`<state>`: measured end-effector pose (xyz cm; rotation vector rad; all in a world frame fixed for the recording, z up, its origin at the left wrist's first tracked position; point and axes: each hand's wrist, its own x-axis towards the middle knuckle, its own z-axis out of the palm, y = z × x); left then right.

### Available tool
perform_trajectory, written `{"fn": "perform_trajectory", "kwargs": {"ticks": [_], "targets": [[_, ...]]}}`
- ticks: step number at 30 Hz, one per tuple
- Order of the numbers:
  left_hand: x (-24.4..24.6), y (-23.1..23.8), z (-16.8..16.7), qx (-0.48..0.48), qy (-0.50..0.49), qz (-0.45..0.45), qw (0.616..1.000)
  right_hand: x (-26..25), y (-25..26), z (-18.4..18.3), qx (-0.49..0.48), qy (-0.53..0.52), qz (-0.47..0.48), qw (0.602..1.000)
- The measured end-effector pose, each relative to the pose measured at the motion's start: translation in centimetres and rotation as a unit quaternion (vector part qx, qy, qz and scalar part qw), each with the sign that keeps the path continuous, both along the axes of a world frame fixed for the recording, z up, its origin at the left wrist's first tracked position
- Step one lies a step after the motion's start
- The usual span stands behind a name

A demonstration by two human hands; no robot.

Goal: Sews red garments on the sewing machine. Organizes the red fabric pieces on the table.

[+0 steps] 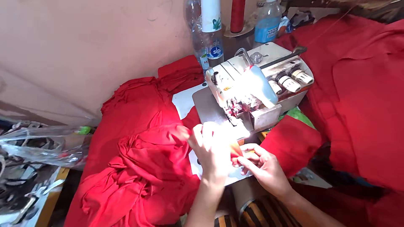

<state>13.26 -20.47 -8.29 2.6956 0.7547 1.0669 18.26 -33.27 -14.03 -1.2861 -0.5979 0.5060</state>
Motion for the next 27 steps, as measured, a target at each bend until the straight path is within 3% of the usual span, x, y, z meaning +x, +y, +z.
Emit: {"fn": "perform_trajectory", "kwargs": {"ticks": [3, 7, 14, 20, 27], "targets": [[-0.4, -3.8, -1.1, -0.023, 0.064, 0.051, 0.996, 0.3, -1.2, -0.6, -0.005, -0.007, 0.028, 1.0], [-0.2, -5.1, -3.3, -0.023, 0.05, 0.02, 0.998, 0.7, -2.8, -1.4, -0.006, -0.022, 0.03, 0.999], [0.6, -4.5, -3.0, -0.008, 0.009, -0.014, 1.0, 2.0, -2.1, 0.4, -0.013, -0.035, -0.014, 0.999], [0.2, -3.5, -2.1, -0.053, 0.015, -0.031, 0.998, 2.1, -1.2, 1.0, -0.022, -0.019, -0.03, 0.999], [1.5, 1.7, 0.1, -0.162, 0.156, -0.068, 0.972, 5.4, 3.5, 0.6, -0.013, -0.088, -0.101, 0.991]]}}
